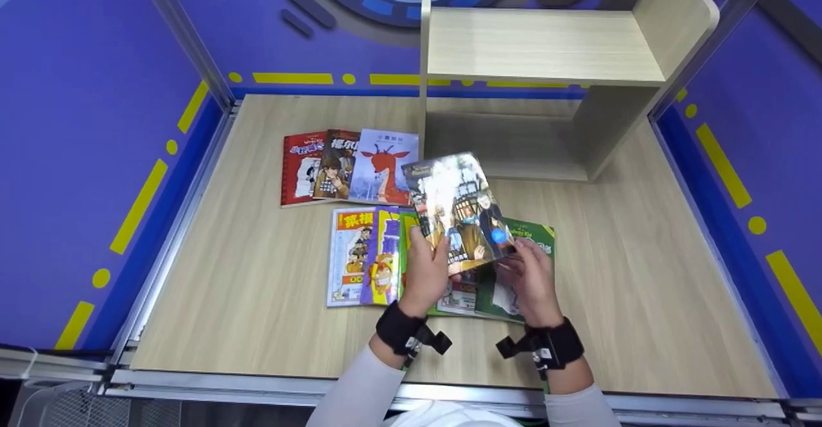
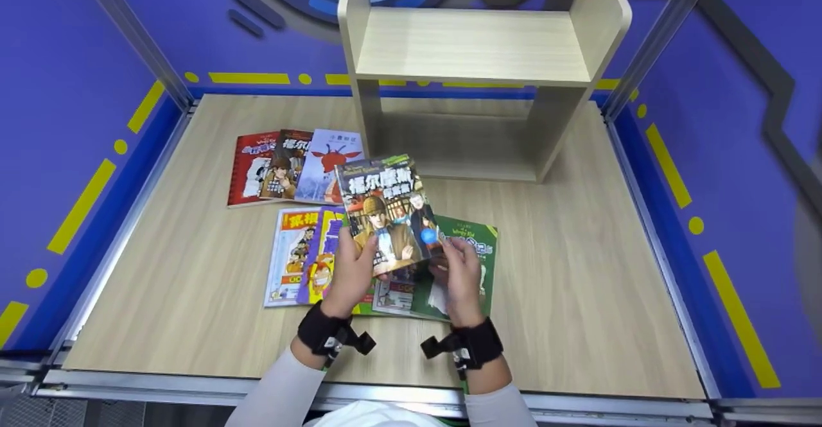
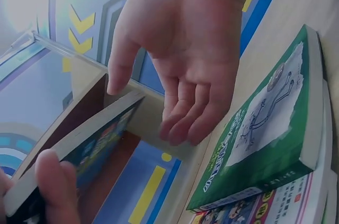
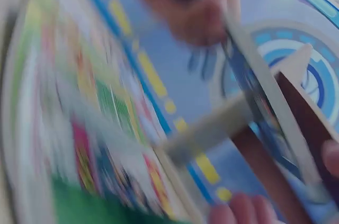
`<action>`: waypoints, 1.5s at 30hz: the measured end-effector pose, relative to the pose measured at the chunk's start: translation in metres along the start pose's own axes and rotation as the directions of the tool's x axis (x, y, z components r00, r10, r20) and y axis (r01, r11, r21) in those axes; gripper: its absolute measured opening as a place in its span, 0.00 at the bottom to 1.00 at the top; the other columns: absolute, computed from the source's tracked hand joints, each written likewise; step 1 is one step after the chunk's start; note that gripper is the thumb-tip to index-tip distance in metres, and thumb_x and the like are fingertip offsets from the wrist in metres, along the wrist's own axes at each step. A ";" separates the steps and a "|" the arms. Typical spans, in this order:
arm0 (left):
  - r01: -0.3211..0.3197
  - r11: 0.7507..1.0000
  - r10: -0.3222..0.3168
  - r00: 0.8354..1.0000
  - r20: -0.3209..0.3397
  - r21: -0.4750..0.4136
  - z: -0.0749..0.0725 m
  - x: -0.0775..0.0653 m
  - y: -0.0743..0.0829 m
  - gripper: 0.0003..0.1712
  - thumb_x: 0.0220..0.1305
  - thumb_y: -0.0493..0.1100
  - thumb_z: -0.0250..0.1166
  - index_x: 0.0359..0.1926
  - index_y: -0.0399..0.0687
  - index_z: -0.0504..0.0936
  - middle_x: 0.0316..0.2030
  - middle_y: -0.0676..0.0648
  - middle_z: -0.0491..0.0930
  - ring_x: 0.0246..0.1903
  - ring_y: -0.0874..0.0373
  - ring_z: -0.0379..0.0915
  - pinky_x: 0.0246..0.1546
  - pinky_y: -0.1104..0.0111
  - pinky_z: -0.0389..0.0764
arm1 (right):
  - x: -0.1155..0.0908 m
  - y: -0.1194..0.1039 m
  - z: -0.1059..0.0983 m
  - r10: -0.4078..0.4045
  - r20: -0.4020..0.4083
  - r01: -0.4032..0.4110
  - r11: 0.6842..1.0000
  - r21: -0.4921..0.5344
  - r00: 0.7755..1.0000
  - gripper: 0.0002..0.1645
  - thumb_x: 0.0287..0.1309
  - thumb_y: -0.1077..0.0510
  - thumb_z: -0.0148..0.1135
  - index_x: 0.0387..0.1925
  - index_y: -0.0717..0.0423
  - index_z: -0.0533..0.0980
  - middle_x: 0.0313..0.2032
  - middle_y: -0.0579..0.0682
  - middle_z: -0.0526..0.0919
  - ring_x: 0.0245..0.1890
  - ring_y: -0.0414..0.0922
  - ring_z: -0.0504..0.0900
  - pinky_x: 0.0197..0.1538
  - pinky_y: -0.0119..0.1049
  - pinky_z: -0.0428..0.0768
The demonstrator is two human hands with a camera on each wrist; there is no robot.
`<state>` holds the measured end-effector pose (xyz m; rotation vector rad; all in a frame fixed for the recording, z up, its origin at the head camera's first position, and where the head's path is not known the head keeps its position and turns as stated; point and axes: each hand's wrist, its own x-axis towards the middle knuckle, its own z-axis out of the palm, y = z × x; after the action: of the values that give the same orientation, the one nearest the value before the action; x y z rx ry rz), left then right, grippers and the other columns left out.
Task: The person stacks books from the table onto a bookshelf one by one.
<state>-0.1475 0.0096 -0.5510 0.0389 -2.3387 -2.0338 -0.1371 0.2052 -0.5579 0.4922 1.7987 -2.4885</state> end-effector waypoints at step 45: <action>0.006 0.997 -0.011 0.997 -0.070 -0.076 0.024 0.003 -0.020 0.37 0.80 0.56 0.57 0.75 0.40 0.55 0.57 0.33 0.76 0.47 0.41 0.78 0.52 0.47 0.83 | 0.022 0.001 -0.021 -0.271 -0.294 0.218 0.955 -0.199 0.917 0.10 0.72 0.61 0.66 0.44 0.62 0.74 0.35 0.43 0.81 0.36 0.37 0.81 0.41 0.27 0.82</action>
<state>-0.1518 0.0301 -0.5745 0.1166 -2.2221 -2.0877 -0.1528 0.2275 -0.5705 0.7373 2.2949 -2.5002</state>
